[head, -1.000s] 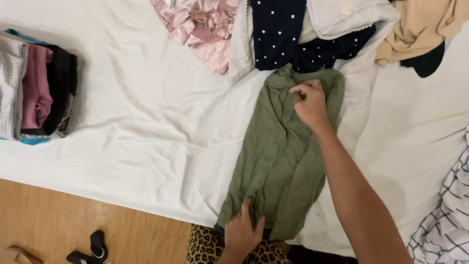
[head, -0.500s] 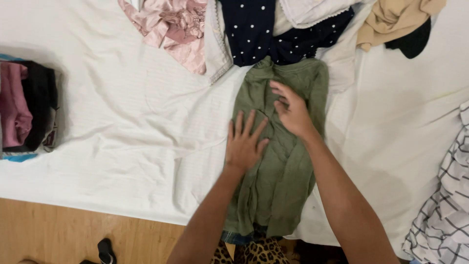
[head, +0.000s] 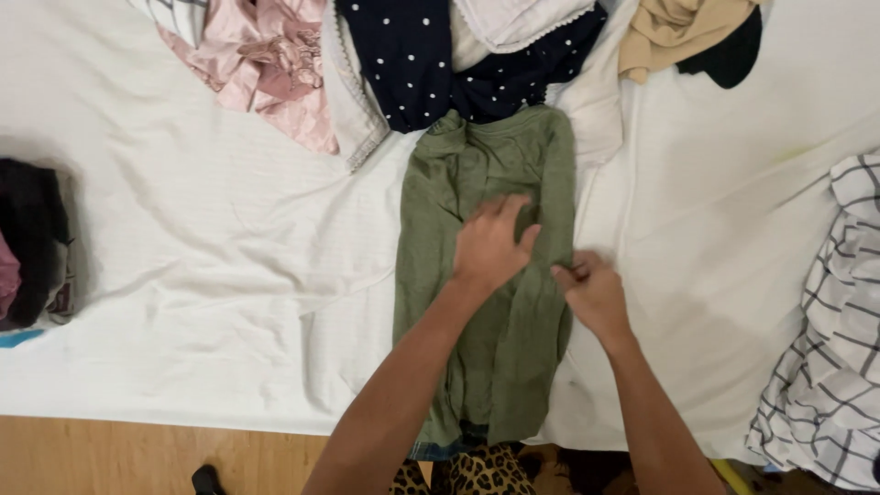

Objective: The person folds several pieces of clothing on a bed, including a pink shirt, a white checkered shirt, a green shirt, and a dark blue polka-dotted shirt. They smooth out each item, fold the sides and bottom up, and place the finished items into a neat stack on the left side of the bed.

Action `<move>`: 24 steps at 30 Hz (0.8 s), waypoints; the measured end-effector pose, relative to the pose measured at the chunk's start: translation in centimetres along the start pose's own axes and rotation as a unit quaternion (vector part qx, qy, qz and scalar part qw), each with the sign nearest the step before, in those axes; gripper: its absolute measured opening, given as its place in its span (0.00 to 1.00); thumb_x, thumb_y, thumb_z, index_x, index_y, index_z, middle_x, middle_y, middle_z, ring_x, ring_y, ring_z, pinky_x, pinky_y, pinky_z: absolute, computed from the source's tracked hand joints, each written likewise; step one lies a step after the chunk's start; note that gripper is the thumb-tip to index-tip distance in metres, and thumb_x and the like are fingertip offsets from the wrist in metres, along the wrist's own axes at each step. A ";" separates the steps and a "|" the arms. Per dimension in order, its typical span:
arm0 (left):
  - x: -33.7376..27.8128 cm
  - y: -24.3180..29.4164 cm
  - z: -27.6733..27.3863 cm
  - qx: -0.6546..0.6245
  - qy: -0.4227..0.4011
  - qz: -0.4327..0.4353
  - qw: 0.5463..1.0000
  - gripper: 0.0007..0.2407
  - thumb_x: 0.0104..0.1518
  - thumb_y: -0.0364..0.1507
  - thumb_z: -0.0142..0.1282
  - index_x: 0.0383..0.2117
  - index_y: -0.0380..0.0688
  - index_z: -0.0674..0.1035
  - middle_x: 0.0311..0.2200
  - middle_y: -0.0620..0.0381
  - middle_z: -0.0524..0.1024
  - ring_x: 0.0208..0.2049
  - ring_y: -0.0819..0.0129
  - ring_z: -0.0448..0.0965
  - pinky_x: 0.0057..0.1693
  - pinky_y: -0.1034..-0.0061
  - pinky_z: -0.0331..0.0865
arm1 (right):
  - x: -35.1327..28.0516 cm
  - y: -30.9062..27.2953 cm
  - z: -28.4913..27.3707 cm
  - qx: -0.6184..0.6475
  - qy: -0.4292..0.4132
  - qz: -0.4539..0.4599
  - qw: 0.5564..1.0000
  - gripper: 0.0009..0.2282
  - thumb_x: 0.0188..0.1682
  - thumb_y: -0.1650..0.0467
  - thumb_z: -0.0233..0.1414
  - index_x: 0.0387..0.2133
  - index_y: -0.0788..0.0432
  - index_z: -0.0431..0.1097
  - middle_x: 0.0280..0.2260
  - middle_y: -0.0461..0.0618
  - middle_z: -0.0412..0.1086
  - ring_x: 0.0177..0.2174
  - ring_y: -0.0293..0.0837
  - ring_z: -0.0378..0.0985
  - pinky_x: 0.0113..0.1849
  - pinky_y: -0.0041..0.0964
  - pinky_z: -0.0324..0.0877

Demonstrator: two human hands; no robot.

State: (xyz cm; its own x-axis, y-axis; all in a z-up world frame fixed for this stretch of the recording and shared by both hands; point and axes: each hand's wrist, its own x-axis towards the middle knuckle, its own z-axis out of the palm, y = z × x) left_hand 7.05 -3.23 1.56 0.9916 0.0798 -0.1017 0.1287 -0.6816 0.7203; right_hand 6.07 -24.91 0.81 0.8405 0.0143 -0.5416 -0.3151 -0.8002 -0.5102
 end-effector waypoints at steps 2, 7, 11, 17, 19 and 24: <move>0.8 1.8 1.1 -0.035 -0.080 -0.072 0.994 0.19 0.59 0.39 0.61 0.54 0.48 0.77 0.45 0.47 0.79 0.48 0.49 0.78 0.55 0.57 0.72 | -1.5 -2.0 -0.5 -0.043 -0.014 0.021 0.999 0.16 0.44 0.65 0.62 0.39 0.64 0.71 0.26 0.57 0.76 0.28 0.52 0.80 0.33 0.46 0.73; 1.6 2.3 6.1 -0.108 -0.173 -0.164 0.965 0.17 0.54 0.44 0.63 0.36 0.42 0.81 0.29 0.46 0.83 0.32 0.53 0.84 0.41 0.60 0.77 | -3.3 -1.5 0.2 -0.139 -0.059 0.055 0.987 0.20 0.43 0.61 0.64 0.37 0.65 0.69 0.25 0.63 0.75 0.29 0.59 0.79 0.32 0.54 0.71; 2.4 3.7 5.5 -0.104 -0.166 -0.227 0.954 0.26 0.47 0.51 0.65 0.37 0.39 0.78 0.34 0.44 0.82 0.37 0.51 0.83 0.44 0.59 0.77 | -4.7 1.4 1.8 -0.121 -0.112 0.074 0.984 0.15 0.42 0.64 0.62 0.30 0.67 0.73 0.27 0.61 0.75 0.32 0.60 0.79 0.35 0.53 0.72; 2.8 4.5 4.9 -0.085 -0.199 -0.259 0.941 0.28 0.46 0.50 0.65 0.43 0.40 0.74 0.41 0.43 0.80 0.43 0.49 0.81 0.48 0.57 0.75 | -8.9 -0.2 2.4 0.061 -0.030 -0.062 0.996 0.12 0.41 0.72 0.54 0.37 0.68 0.73 0.41 0.63 0.72 0.40 0.60 0.76 0.41 0.49 0.71; 2.3 3.6 6.1 -0.084 -0.202 -0.257 0.941 0.27 0.49 0.47 0.64 0.46 0.40 0.73 0.43 0.42 0.78 0.43 0.48 0.80 0.48 0.56 0.74 | -9.7 -0.9 2.9 0.100 -0.033 -0.069 0.992 0.12 0.44 0.72 0.52 0.39 0.68 0.71 0.44 0.61 0.71 0.42 0.58 0.75 0.43 0.47 0.71; 1.2 0.6 8.9 -0.105 -0.152 -0.190 0.964 0.11 0.54 0.32 0.56 0.39 0.40 0.76 0.40 0.45 0.79 0.41 0.49 0.80 0.48 0.58 0.74 | -8.8 -1.8 3.7 0.039 0.067 0.002 0.997 0.24 0.45 0.70 0.60 0.51 0.69 0.59 0.52 0.67 0.58 0.43 0.60 0.71 0.43 0.49 0.70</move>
State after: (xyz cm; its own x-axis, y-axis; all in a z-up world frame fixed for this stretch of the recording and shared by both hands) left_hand 8.27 -10.03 -4.22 0.8269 0.0570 -0.5595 0.5142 -0.4796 0.7111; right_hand -2.40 -21.36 4.03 0.8892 -0.0729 -0.4516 -0.3471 -0.7506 -0.5623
